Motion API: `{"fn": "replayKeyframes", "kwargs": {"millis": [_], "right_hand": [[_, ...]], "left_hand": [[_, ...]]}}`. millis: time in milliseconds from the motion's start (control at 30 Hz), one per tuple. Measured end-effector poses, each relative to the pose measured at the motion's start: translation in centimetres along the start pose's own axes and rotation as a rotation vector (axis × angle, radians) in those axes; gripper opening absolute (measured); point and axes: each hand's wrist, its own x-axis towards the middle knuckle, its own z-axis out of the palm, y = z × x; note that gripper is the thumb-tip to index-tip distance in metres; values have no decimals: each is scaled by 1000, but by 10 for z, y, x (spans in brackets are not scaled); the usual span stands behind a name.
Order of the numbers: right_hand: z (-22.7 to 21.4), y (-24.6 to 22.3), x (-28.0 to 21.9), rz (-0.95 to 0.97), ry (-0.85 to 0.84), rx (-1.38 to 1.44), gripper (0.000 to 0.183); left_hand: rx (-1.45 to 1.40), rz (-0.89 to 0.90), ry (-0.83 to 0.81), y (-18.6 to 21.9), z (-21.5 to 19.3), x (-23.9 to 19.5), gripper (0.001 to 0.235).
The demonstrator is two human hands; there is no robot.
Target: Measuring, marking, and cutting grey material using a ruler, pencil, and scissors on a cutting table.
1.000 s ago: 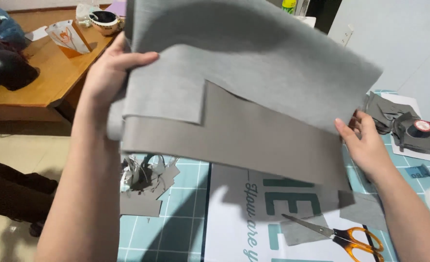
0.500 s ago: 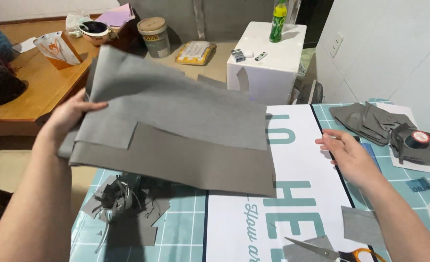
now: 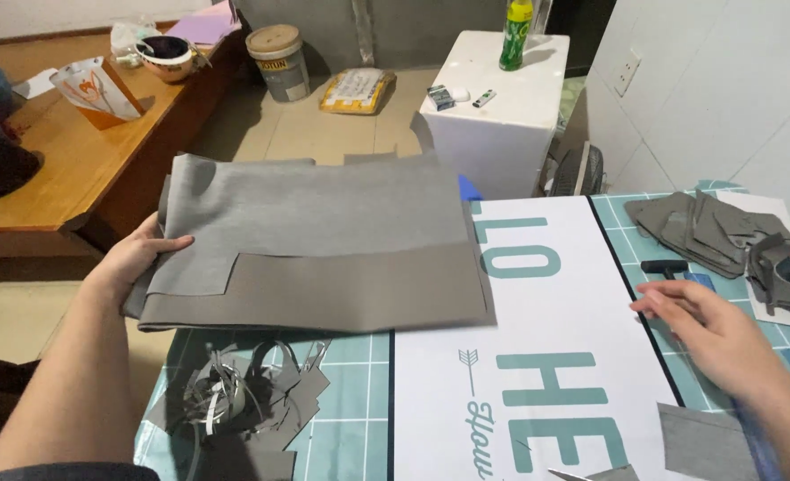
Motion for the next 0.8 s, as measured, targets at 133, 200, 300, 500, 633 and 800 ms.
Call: {"fn": "replayKeyframes", "kwargs": {"millis": [133,200,300,500,633,800], "right_hand": [[-5,24,1,0,28,74,30],[-6,30,-2,-23,22,67,30],[-6,29,-15,-35,-8,47,31],[-4,56,-25,-79,-97,-7,27],[-10,25,-69,47,-81,-210,25],[-9,102,-58,-86,-75,-4,23]], "left_hand": [[-121,-20,-103,-26,-7,30,45],[1,-38,-61,-18,-2,19,49],[227,-33,27,-19,3,18,54],[687,141,147,-75,-25,108,62],[259,265,-14,-89,-27,92,18],[-57,326,-104,-152,-46,130,108]]}}
